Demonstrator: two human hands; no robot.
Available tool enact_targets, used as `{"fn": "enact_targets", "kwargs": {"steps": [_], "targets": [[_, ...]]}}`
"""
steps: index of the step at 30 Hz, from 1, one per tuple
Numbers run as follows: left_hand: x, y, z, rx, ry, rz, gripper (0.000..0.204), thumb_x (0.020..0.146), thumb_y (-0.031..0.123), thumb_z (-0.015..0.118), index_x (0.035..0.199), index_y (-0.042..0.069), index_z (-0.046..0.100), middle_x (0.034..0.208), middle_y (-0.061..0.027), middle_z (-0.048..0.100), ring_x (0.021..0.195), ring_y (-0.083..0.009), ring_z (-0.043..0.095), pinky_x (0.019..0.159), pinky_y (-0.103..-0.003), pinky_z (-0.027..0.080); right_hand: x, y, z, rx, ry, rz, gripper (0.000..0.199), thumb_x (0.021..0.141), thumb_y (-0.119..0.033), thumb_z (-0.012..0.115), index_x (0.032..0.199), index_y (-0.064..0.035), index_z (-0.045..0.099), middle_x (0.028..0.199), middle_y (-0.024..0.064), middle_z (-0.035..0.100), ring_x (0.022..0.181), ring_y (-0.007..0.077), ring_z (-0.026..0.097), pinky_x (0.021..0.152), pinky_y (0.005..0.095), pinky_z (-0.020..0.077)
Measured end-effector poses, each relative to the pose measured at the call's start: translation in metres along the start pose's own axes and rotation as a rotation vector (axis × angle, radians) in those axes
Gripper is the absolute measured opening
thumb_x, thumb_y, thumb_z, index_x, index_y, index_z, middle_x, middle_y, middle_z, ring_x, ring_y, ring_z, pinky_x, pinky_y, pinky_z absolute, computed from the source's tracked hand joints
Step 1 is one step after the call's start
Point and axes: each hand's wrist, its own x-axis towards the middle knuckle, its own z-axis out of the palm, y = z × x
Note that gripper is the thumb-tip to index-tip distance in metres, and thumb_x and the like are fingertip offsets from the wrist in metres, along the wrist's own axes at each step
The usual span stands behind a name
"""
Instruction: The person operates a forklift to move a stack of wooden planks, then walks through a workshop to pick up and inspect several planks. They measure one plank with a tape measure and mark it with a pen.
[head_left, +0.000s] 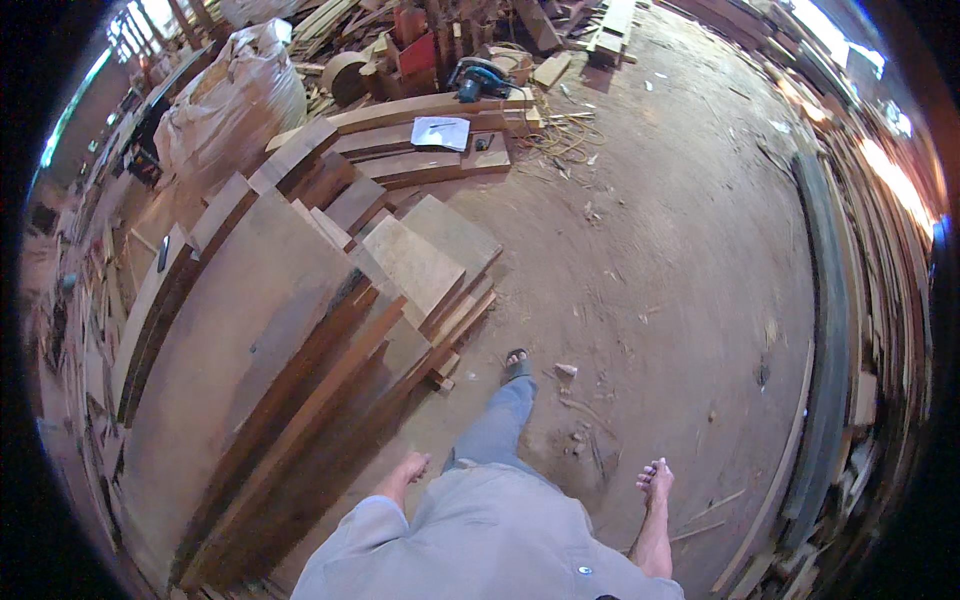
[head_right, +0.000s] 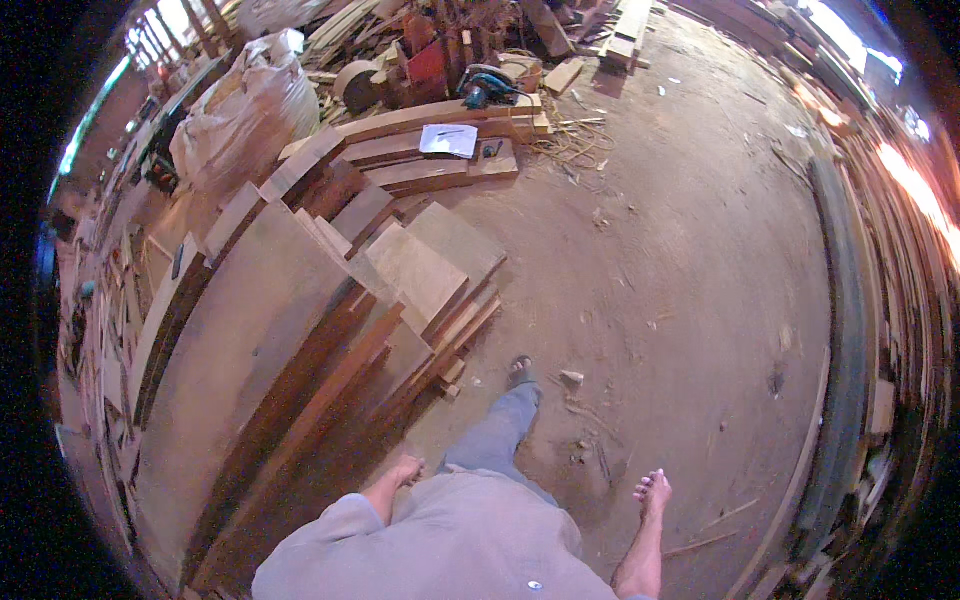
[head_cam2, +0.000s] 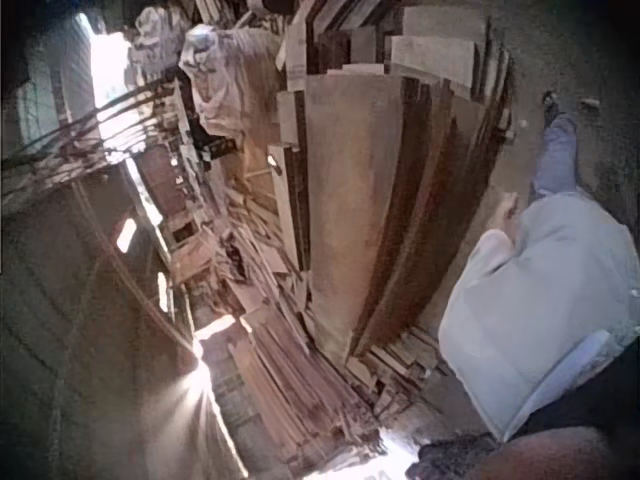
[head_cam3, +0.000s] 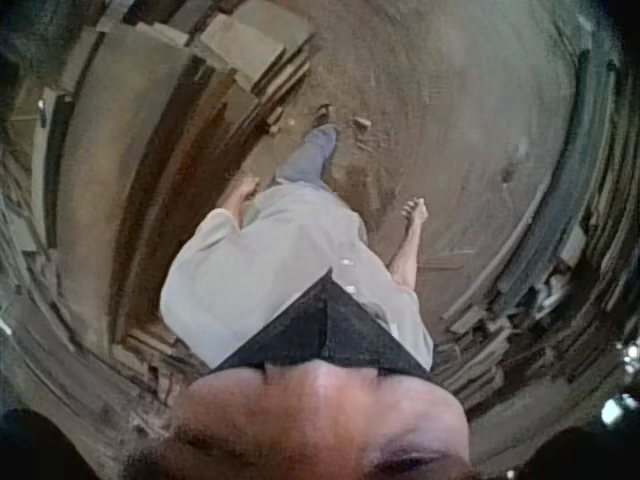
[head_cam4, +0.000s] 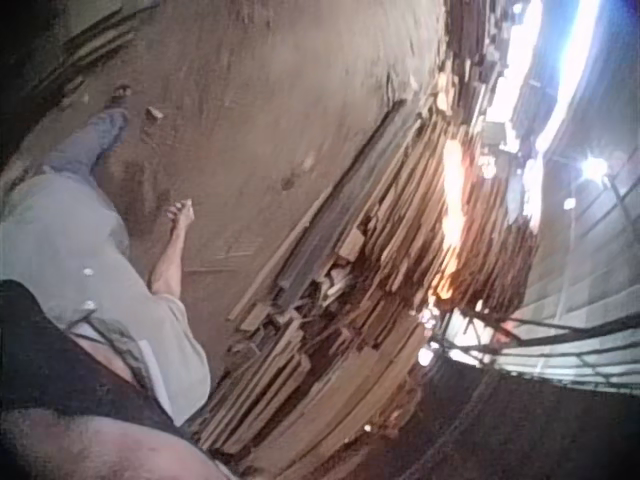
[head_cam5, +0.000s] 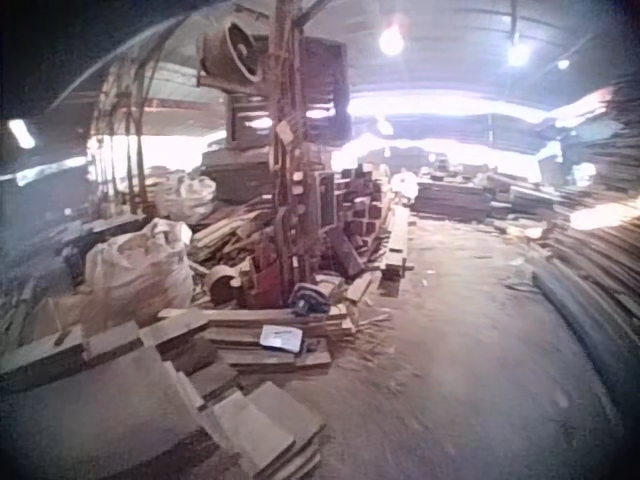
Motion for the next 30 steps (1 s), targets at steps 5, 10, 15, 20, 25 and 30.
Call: {"fn": "enact_targets", "kwargs": {"steps": [5, 10, 15, 20, 25, 30], "targets": [[0.076, 0.072, 0.011, 0.024, -0.05, -0.216, 0.045, 0.093, 0.04, 0.045, 0.086, 0.001, 0.065, 0.075, -0.0165, 0.065, 0.07, -0.0252, 0.063, 0.062, -0.045, 0.049, 0.058, -0.046, 0.06, 0.048, -0.166, 0.309, 0.036, 0.098, -0.041, 0.044, 0.091, -0.0075, 0.055, 0.073, 0.0065, 0.058, 0.054, 0.0221, 0.057, 0.044, 0.0372, 0.0461], [0.078, 0.316, -0.006, -0.203, 0.054, 0.264, 0.045, 0.091, 0.042, 0.052, 0.099, -0.001, 0.066, 0.09, -0.0171, 0.068, 0.084, -0.0272, 0.063, 0.078, -0.044, 0.048, 0.089, -0.13, 0.137, -0.609, -0.337, -0.165, 0.04, 0.098, -0.04, 0.044, 0.098, -0.0036, 0.062, 0.078, 0.0088, 0.061, 0.065, 0.0227, 0.058, 0.051, 0.0373, 0.0472], [0.107, 0.501, -0.054, -0.33, 0.166, 0.67, 0.035, 0.093, 0.036, 0.053, 0.101, 0.004, 0.064, 0.079, -0.0028, 0.064, 0.072, -0.0121, 0.059, 0.068, -0.031, 0.049, 0.174, -0.241, 0.212, -0.565, -0.34, 0.02, 0.042, 0.095, -0.042, 0.047, 0.099, -0.003, 0.062, 0.081, 0.01, 0.062, 0.069, 0.0234, 0.06, 0.053, 0.0384, 0.0501], [0.157, 0.57, -0.079, -0.615, 0.247, 0.402, 0.032, 0.094, 0.034, 0.052, 0.092, 0.005, 0.066, 0.073, -0.0046, 0.063, 0.065, -0.013, 0.058, 0.06, -0.031, 0.047, 0.266, -0.384, 0.296, -0.536, -0.348, 0.02, 0.041, 0.094, -0.042, 0.049, 0.099, -0.0031, 0.059, 0.082, 0.0095, 0.06, 0.062, 0.0226, 0.059, 0.049, 0.0383, 0.0518], [0.196, 0.539, -0.037, -0.909, 0.203, -0.127, 0.03, 0.094, 0.035, 0.051, 0.079, 0.01, 0.06, 0.064, -0.0033, 0.057, 0.053, -0.0142, 0.053, 0.045, -0.032, 0.041, 0.378, -0.532, 0.382, -0.543, -0.387, -0.092, 0.042, 0.095, -0.044, 0.047, 0.102, -0.0042, 0.057, 0.082, 0.009, 0.06, 0.059, 0.0198, 0.058, 0.048, 0.0351, 0.0499], [0.137, 0.602, -0.036, -0.825, 0.229, -0.071, 0.032, 0.093, 0.035, 0.051, 0.092, 0.007, 0.065, 0.07, -0.0057, 0.061, 0.057, -0.0173, 0.057, 0.047, -0.034, 0.044, 0.428, -0.673, 0.499, -0.757, -0.406, -0.195, 0.043, 0.096, -0.046, 0.048, 0.103, -0.0049, 0.057, 0.081, 0.0065, 0.058, 0.062, 0.0179, 0.059, 0.05, 0.0323, 0.0488]]}}
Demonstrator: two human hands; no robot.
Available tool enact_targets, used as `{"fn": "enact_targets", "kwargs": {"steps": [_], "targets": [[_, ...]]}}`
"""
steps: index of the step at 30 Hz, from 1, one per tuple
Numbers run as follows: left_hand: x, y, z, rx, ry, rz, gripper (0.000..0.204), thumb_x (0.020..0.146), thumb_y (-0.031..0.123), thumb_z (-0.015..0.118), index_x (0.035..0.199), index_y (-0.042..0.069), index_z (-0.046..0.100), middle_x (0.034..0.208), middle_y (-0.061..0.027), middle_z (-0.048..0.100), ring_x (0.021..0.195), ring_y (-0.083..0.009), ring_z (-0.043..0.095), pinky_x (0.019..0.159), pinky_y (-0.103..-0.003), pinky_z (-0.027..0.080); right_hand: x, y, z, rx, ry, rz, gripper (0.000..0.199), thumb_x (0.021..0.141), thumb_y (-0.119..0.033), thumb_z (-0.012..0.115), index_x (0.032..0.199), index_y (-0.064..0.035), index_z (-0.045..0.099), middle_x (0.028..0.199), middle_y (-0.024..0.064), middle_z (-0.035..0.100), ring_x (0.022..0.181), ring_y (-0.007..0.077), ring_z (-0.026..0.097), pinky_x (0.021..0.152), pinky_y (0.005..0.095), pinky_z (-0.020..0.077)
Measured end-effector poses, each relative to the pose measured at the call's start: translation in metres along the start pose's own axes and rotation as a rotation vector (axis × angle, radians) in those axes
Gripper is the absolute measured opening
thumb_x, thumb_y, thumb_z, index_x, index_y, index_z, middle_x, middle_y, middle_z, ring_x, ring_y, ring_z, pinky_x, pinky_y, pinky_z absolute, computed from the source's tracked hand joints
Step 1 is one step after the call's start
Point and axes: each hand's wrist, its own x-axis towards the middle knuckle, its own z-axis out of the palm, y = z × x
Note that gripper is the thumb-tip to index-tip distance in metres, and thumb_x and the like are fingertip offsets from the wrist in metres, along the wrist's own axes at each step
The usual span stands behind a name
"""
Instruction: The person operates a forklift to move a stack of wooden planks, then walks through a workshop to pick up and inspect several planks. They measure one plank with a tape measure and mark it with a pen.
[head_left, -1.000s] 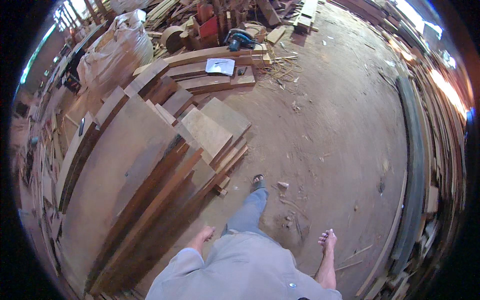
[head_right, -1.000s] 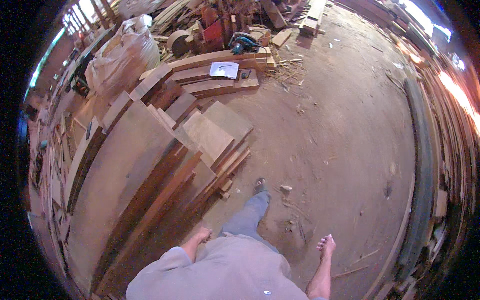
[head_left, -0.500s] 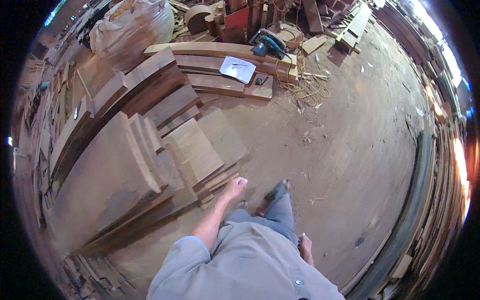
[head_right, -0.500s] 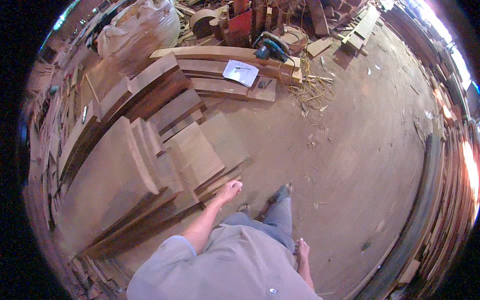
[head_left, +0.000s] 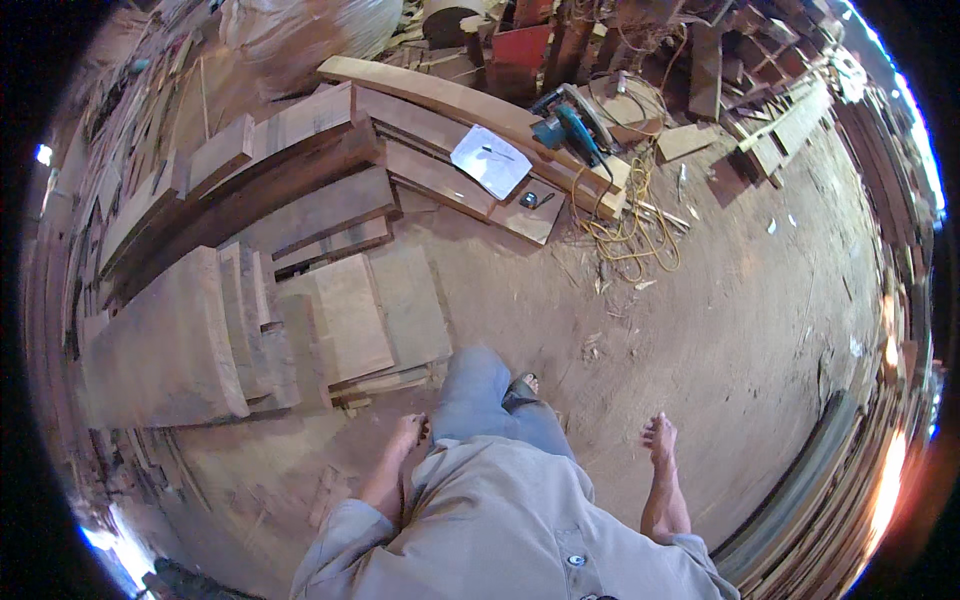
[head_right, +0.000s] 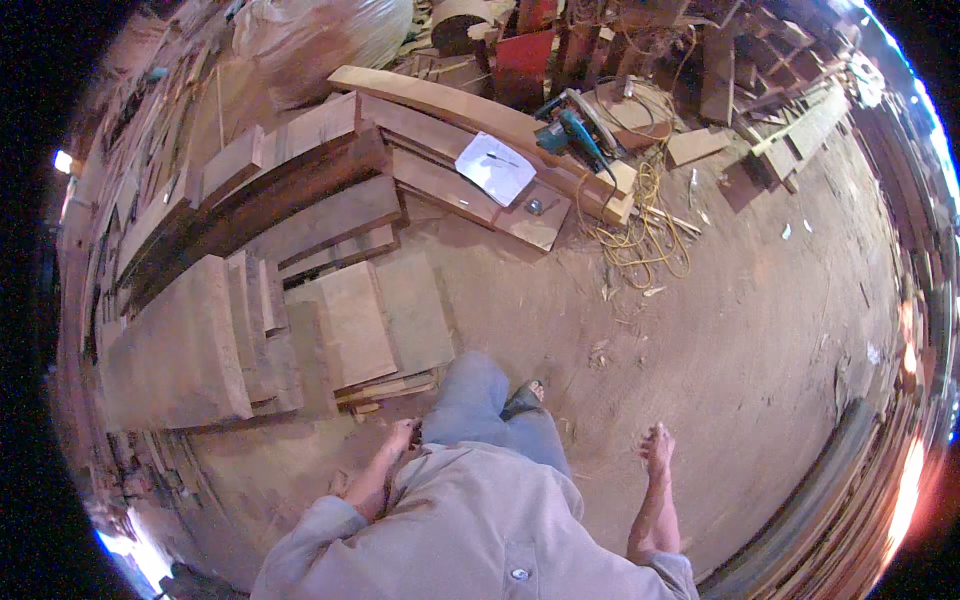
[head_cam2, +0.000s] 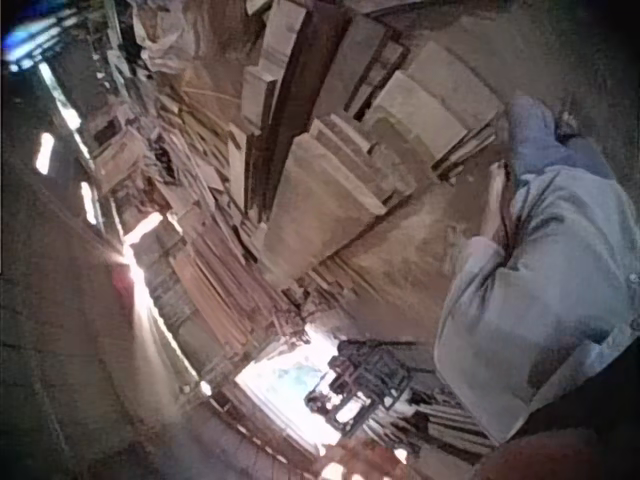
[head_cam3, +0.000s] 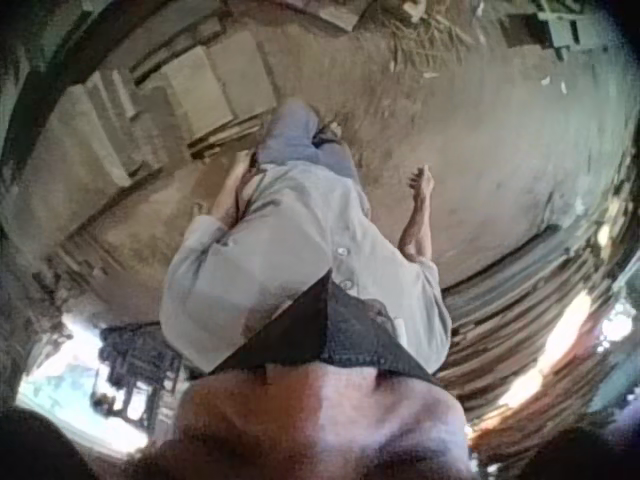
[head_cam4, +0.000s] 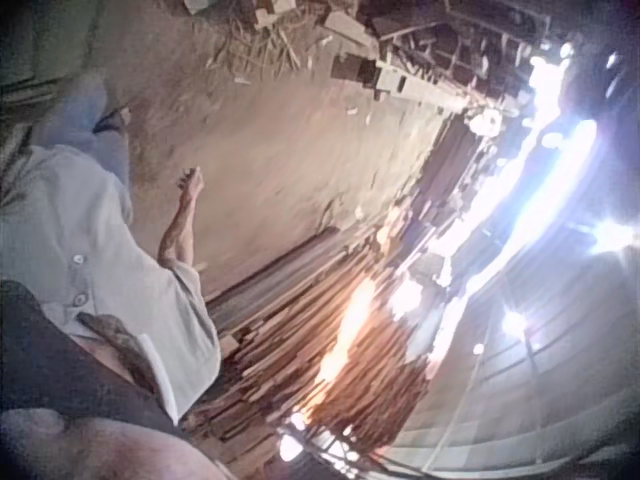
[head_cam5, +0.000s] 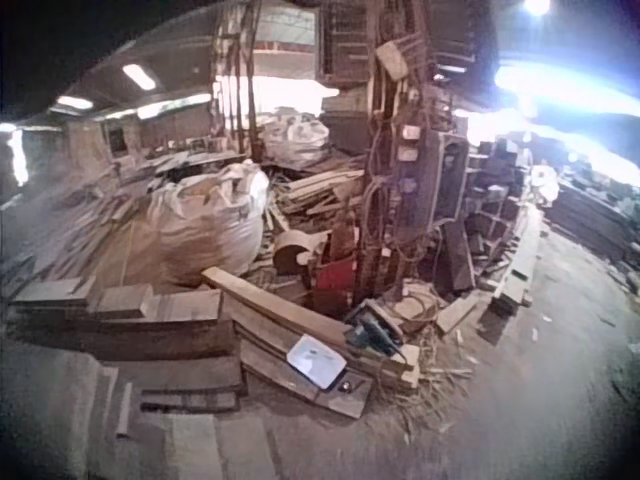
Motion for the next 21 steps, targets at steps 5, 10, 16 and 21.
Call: {"fn": "enact_targets", "kwargs": {"steps": [5, 10, 16, 21], "targets": [[0.046, 0.008, 0.035, 0.005, 0.004, -0.126, 0.048, 0.092, 0.045, 0.05, 0.109, 0.002, 0.063, 0.092, -0.0162, 0.066, 0.078, -0.028, 0.064, 0.066, -0.041, 0.052, 0.062, -0.143, 0.035, -0.003, -0.075, -0.153, 0.047, 0.095, -0.046, 0.048, 0.112, -0.0031, 0.057, 0.086, 0.0088, 0.059, 0.066, 0.019, 0.06, 0.053, 0.0324, 0.0495], [0.108, 0.097, 0.055, 0.209, 0.155, 0.092, 0.057, 0.092, 0.048, 0.048, 0.122, 0.001, 0.058, 0.118, -0.0273, 0.059, 0.114, -0.0403, 0.055, 0.097, -0.045, 0.041, 0.059, -0.226, 0.121, -0.122, -0.177, -0.111, 0.046, 0.094, -0.045, 0.05, 0.113, -0.0041, 0.058, 0.091, 0.0091, 0.061, 0.069, 0.0187, 0.061, 0.056, 0.0319, 0.0505], [0.161, 0.278, 0.045, -0.235, 0.003, 0.11, 0.046, 0.094, 0.047, 0.05, 0.099, 0.003, 0.062, 0.09, -0.0097, 0.063, 0.082, -0.0225, 0.058, 0.074, -0.033, 0.045, 0.028, -0.295, 0.218, -0.585, -0.438, -0.226, 0.049, 0.094, -0.045, 0.05, 0.111, -0.0005, 0.061, 0.09, 0.0097, 0.063, 0.076, 0.0182, 0.063, 0.059, 0.0319, 0.0516], [0.184, 0.317, 0.065, 0.139, 0.055, 0.013, 0.049, 0.094, 0.047, 0.045, 0.102, 0.002, 0.063, 0.11, -0.0194, 0.065, 0.102, -0.0338, 0.063, 0.087, -0.044, 0.048, 0.054, -0.345, 0.27, -0.826, -0.509, -0.293, 0.051, 0.094, -0.045, 0.051, 0.112, 0.0012, 0.061, 0.091, 0.0112, 0.064, 0.084, 0.0205, 0.063, 0.072, 0.0341, 0.0522]]}}
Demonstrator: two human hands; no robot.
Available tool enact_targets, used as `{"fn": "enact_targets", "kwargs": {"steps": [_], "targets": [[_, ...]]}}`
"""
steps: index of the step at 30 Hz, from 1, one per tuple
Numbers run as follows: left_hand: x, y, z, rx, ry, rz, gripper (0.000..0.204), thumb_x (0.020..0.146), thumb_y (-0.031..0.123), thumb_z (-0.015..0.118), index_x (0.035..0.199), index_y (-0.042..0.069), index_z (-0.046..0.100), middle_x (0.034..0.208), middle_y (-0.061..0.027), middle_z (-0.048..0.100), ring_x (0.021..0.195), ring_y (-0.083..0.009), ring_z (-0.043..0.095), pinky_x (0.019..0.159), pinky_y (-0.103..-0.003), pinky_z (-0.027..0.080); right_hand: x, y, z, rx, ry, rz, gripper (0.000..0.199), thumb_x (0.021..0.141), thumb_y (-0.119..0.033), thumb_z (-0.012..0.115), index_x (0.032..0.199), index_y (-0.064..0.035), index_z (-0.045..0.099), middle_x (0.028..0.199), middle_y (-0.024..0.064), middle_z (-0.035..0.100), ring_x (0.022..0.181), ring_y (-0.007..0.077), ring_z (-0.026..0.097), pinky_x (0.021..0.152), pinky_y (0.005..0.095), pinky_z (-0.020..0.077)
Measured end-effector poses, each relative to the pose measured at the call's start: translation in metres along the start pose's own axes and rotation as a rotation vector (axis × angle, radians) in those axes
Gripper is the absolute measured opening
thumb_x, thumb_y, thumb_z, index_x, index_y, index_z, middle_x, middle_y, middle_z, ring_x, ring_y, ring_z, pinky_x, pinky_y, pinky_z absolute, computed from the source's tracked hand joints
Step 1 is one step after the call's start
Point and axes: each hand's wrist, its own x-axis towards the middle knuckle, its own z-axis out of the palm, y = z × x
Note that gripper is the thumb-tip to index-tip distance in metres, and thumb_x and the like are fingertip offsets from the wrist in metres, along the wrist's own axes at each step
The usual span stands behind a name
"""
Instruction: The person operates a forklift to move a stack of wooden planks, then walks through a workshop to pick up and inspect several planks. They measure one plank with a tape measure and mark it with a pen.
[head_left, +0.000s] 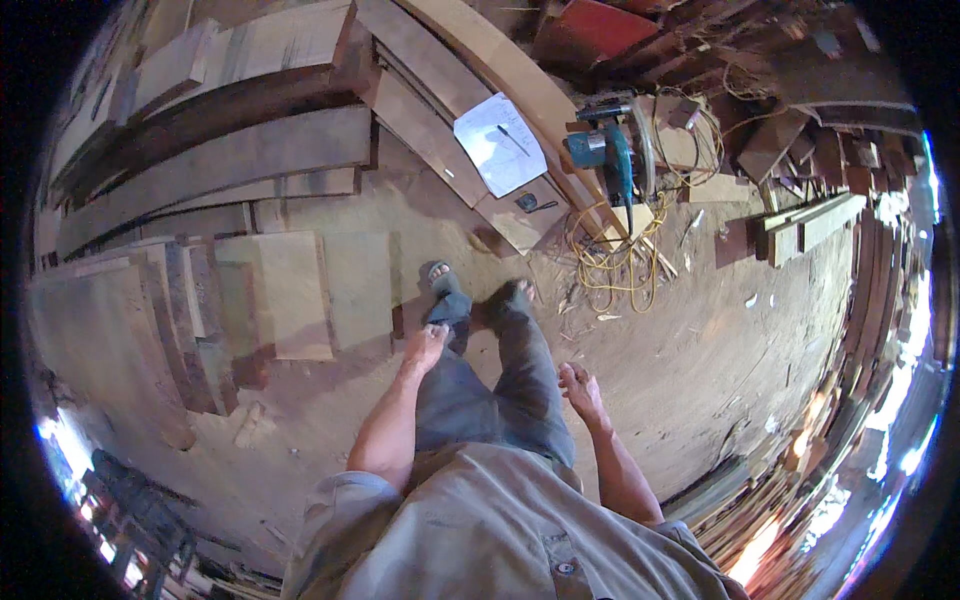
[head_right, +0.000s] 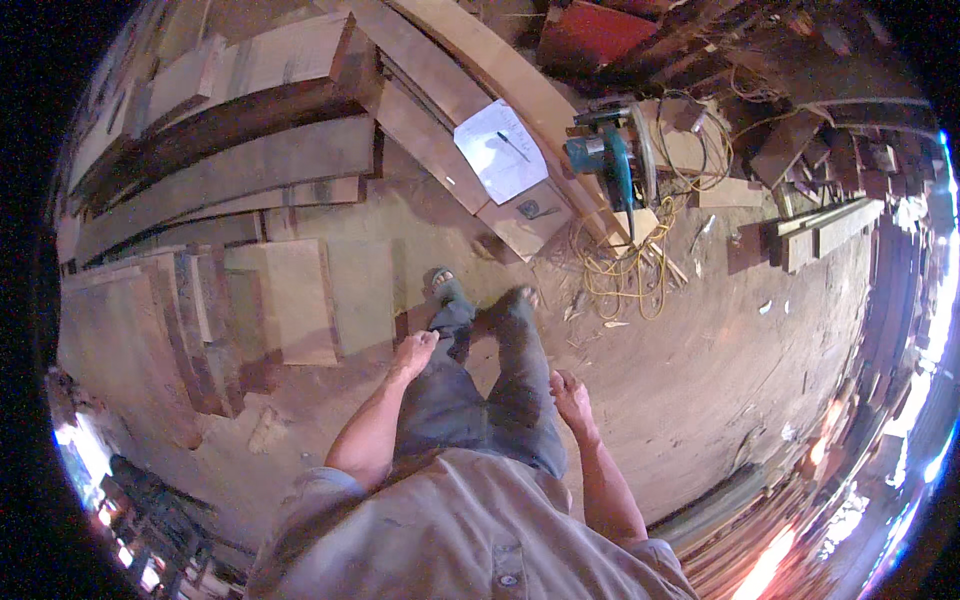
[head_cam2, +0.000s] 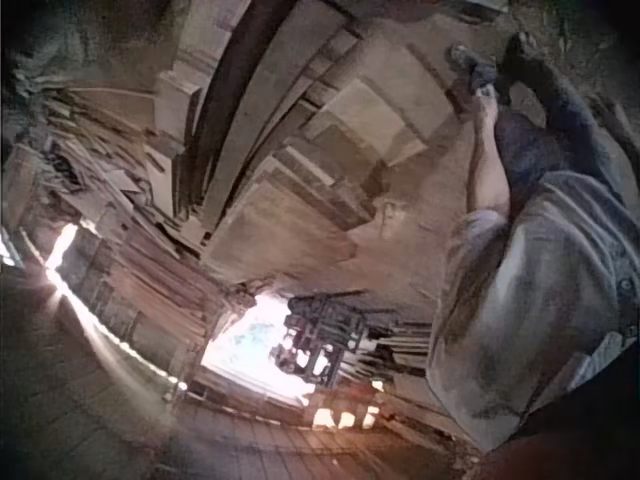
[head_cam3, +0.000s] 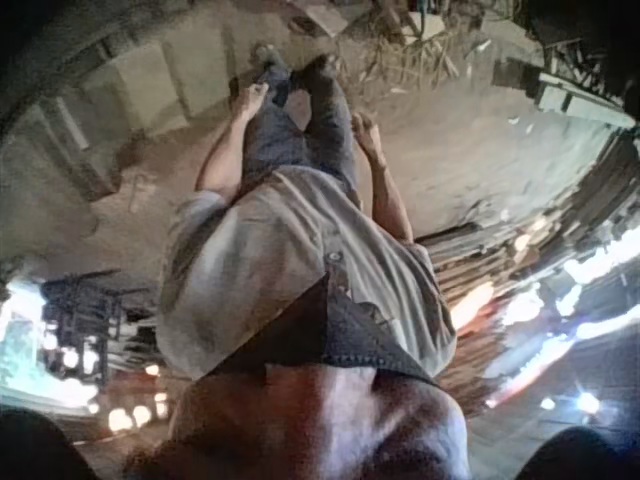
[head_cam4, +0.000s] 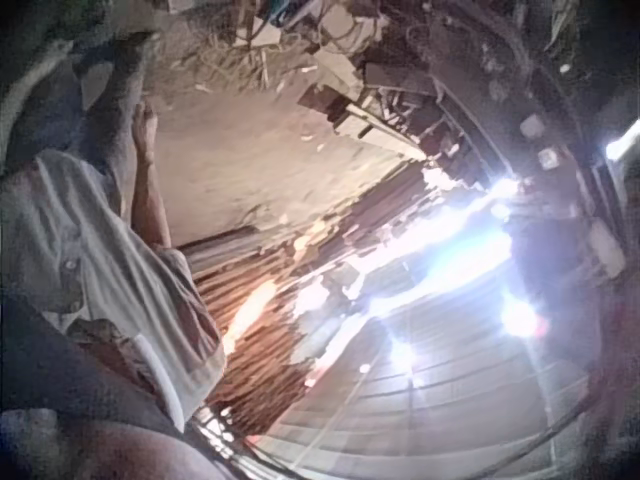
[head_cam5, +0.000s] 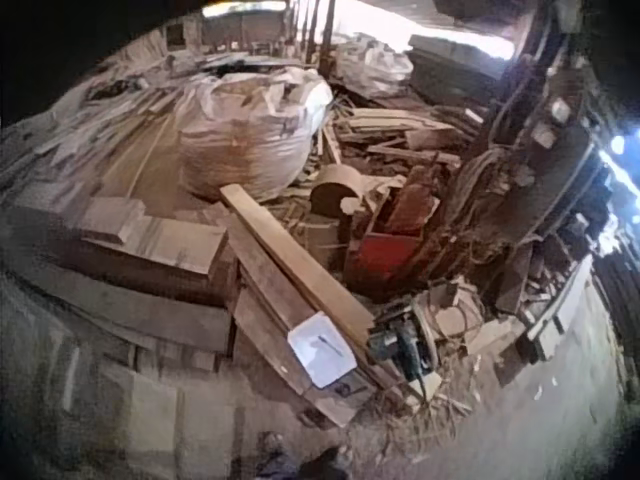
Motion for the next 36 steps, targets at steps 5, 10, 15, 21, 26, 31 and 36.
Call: {"fn": "enact_targets", "kwargs": {"steps": [5, 10, 15, 21, 26, 31, 36], "targets": [[-0.011, 0.003, 0.051, 0.242, -0.022, -0.11, 0.044, 0.09, 0.045, 0.053, 0.117, 0.01, 0.059, 0.115, -0.0169, 0.063, 0.108, -0.0343, 0.06, 0.092, -0.046, 0.046, 0.072, 0.014, 0.001, -0.307, -0.094, -0.182, 0.046, 0.092, -0.042, 0.054, 0.117, -0.0045, 0.06, 0.107, 0.0196, 0.063, 0.098, 0.038, 0.06, 0.085, 0.0434, 0.0483], [0.0, -0.006, 0.099, 0.259, -0.012, -0.261, 0.069, 0.085, 0.042, 0.061, 0.139, 0.006, 0.037, 0.14, -0.0222, 0.04, 0.126, -0.0383, 0.042, 0.097, -0.055, 0.041, 0.135, 0.015, 0.015, -0.666, -0.331, -0.295, 0.051, 0.089, -0.041, 0.057, 0.13, -0.0122, 0.053, 0.138, 0.0184, 0.045, 0.124, 0.0391, 0.045, 0.102, 0.0468, 0.0385], [0.037, 0.003, 0.124, 0.247, 0.06, -0.364, 0.072, 0.084, 0.042, 0.061, 0.141, 0.006, 0.037, 0.139, -0.0223, 0.041, 0.129, -0.0378, 0.04, 0.101, -0.053, 0.038, 0.177, 0.041, 0.036, -0.906, -0.336, -0.338, 0.057, 0.082, -0.045, 0.061, 0.127, -0.0104, 0.056, 0.143, 0.016, 0.04, 0.132, 0.0388, 0.034, 0.106, 0.0533, 0.0294], [0.074, -0.018, 0.149, 0.345, 0.16, -0.27, 0.065, 0.084, 0.039, 0.056, 0.136, 0.003, 0.042, 0.135, -0.0207, 0.045, 0.123, -0.0371, 0.045, 0.095, -0.057, 0.039, 0.21, 0.056, 0.059, -0.91, -0.185, -0.315, 0.046, 0.08, -0.038, 0.063, 0.114, -0.0067, 0.062, 0.124, 0.0169, 0.055, 0.122, 0.0369, 0.043, 0.1, 0.0491, 0.0368], [0.069, -0.013, 0.148, 0.411, 0.188, -0.207, 0.056, 0.083, 0.032, 0.055, 0.131, 0.006, 0.047, 0.125, -0.0187, 0.05, 0.115, -0.036, 0.049, 0.091, -0.055, 0.043, 0.21, 0.055, 0.067, -0.856, -0.184, -0.277, 0.041, 0.08, -0.038, 0.061, 0.106, -0.007, 0.065, 0.122, 0.0154, 0.057, 0.12, 0.0354, 0.045, 0.098, 0.0504, 0.0365], [0.069, -0.023, 0.147, 0.389, 0.125, -0.227, 0.059, 0.083, 0.032, 0.053, 0.134, 0.004, 0.044, 0.125, -0.017, 0.048, 0.117, -0.0364, 0.046, 0.091, -0.055, 0.041, 0.206, 0.067, 0.083, -0.888, -0.078, -0.384, 0.038, 0.078, -0.037, 0.063, 0.101, -0.0075, 0.066, 0.113, 0.0163, 0.06, 0.114, 0.035, 0.05, 0.095, 0.0491, 0.0386], [0.074, -0.024, 0.143, 0.365, 0.156, -0.22, 0.058, 0.082, 0.03, 0.055, 0.132, 0.003, 0.046, 0.125, -0.0198, 0.05, 0.12, -0.0373, 0.046, 0.093, -0.054, 0.04, 0.211, 0.077, 0.09, -0.876, -0.169, -0.356, 0.036, 0.077, -0.036, 0.064, 0.1, -0.0082, 0.066, 0.111, 0.0155, 0.061, 0.114, 0.0357, 0.051, 0.098, 0.0492, 0.0371]]}}
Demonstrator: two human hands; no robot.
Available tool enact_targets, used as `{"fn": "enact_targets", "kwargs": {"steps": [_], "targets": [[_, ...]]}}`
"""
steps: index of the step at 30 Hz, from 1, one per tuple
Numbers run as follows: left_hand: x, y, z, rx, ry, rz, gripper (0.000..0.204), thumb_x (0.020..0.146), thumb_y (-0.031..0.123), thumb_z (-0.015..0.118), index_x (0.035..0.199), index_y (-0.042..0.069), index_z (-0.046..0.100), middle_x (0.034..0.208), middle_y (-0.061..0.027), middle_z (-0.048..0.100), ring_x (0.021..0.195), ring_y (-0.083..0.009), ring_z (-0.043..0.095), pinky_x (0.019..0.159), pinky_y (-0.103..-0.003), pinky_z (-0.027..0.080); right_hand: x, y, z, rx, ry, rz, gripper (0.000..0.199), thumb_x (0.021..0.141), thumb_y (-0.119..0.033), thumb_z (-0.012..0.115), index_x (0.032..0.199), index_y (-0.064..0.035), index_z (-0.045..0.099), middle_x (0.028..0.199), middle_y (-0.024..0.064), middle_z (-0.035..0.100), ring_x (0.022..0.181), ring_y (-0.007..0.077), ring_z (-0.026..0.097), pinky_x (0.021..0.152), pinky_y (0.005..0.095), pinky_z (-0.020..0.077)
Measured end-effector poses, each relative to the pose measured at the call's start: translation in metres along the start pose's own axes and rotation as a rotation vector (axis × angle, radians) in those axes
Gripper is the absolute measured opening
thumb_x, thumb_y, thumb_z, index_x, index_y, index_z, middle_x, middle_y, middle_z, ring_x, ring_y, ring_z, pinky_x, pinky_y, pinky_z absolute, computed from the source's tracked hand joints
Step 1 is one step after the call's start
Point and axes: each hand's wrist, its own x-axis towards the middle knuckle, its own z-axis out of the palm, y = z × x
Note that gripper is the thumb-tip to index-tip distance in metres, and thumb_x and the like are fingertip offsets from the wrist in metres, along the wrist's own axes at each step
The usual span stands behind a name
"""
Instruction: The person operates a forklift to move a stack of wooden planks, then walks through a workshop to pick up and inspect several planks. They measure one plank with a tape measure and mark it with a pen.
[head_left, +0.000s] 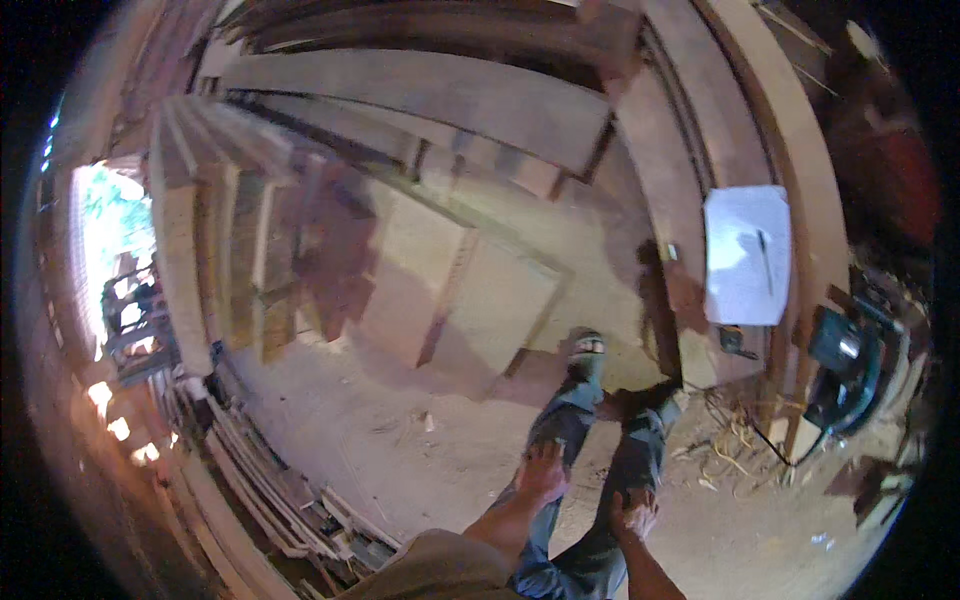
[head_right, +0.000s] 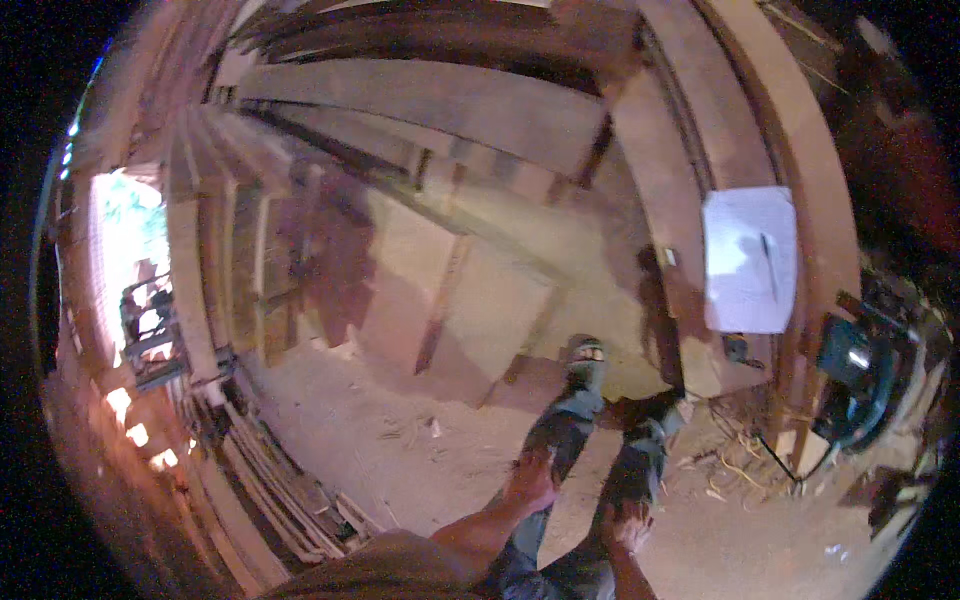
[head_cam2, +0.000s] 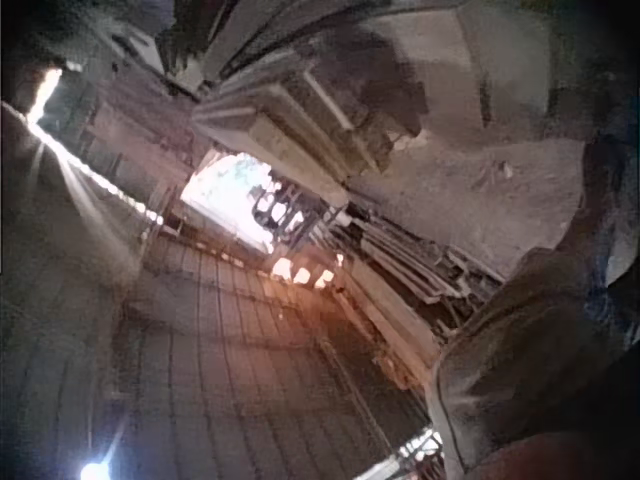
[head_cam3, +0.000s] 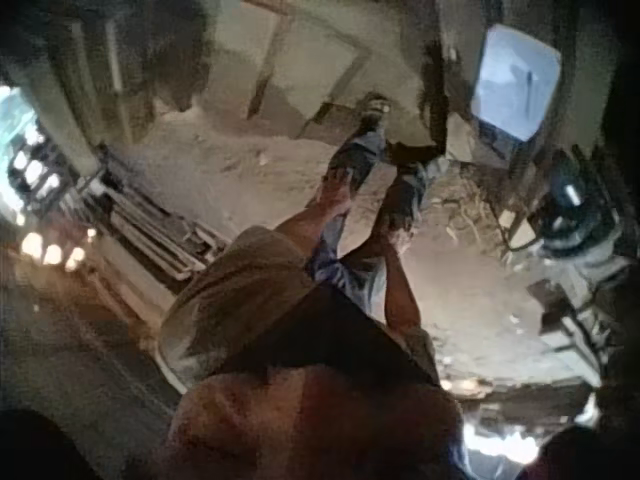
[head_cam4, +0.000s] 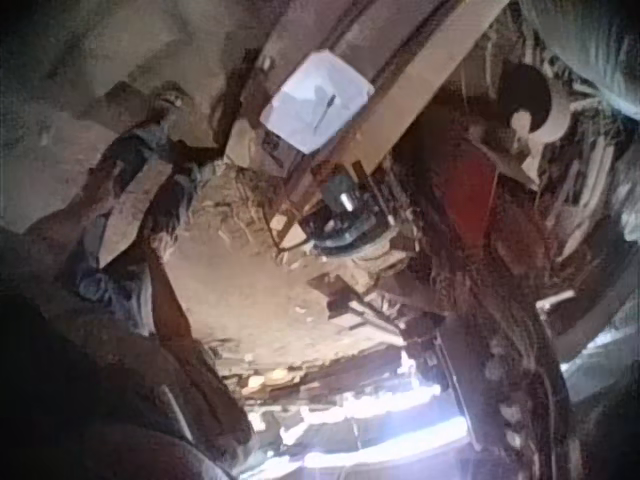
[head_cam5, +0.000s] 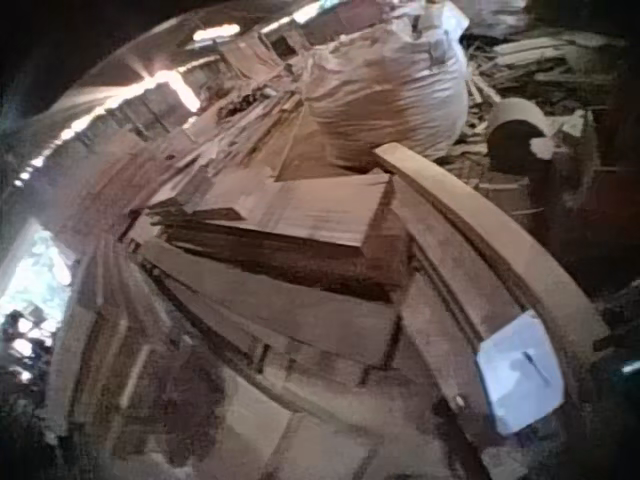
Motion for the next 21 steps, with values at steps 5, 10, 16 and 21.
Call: {"fn": "enact_targets", "kwargs": {"steps": [5, 10, 16, 21], "targets": [[-0.002, 0.005, -0.006, -0.077, -0.002, 0.003, 0.056, 0.079, 0.029, 0.058, 0.129, 0.003, 0.048, 0.121, -0.0223, 0.053, 0.116, -0.0392, 0.049, 0.092, -0.055, 0.041, 0.001, -0.016, -0.022, -0.016, -0.039, 0.075, 0.042, 0.082, -0.043, 0.058, 0.106, -0.0092, 0.067, 0.119, 0.0144, 0.061, 0.118, 0.0348, 0.05, 0.104, 0.0473, 0.0324], [0.003, 0.005, 0.001, -0.031, -0.001, -0.012, 0.058, 0.081, 0.031, 0.058, 0.129, 0.001, 0.048, 0.125, -0.0206, 0.049, 0.118, -0.0367, 0.047, 0.093, -0.053, 0.041, 0.005, -0.017, -0.029, -0.015, -0.103, 0.072, 0.047, 0.081, -0.044, 0.06, 0.11, -0.0079, 0.065, 0.121, 0.0125, 0.06, 0.122, 0.0291, 0.047, 0.102, 0.046, 0.0339], [0.0, 0.004, 0.001, -0.018, 0.044, 0.016, 0.056, 0.08, 0.03, 0.06, 0.127, 0.002, 0.05, 0.125, -0.0186, 0.051, 0.115, -0.0359, 0.049, 0.09, -0.052, 0.041, 0.001, -0.013, -0.022, -0.003, -0.101, 0.065, 0.046, 0.081, -0.043, 0.06, 0.11, -0.0074, 0.065, 0.12, 0.0111, 0.06, 0.12, 0.0303, 0.048, 0.101, 0.0476, 0.0339], [0.0, 0.007, -0.001, 0.028, 0.055, 0.025, 0.054, 0.08, 0.03, 0.06, 0.125, 0.001, 0.052, 0.124, -0.0174, 0.051, 0.115, -0.0343, 0.049, 0.09, -0.05, 0.041, -0.001, -0.01, -0.019, 0.036, -0.067, 0.063, 0.043, 0.081, -0.041, 0.061, 0.109, -0.0087, 0.065, 0.118, 0.0108, 0.061, 0.117, 0.0303, 0.051, 0.1, 0.0489, 0.0343]]}}
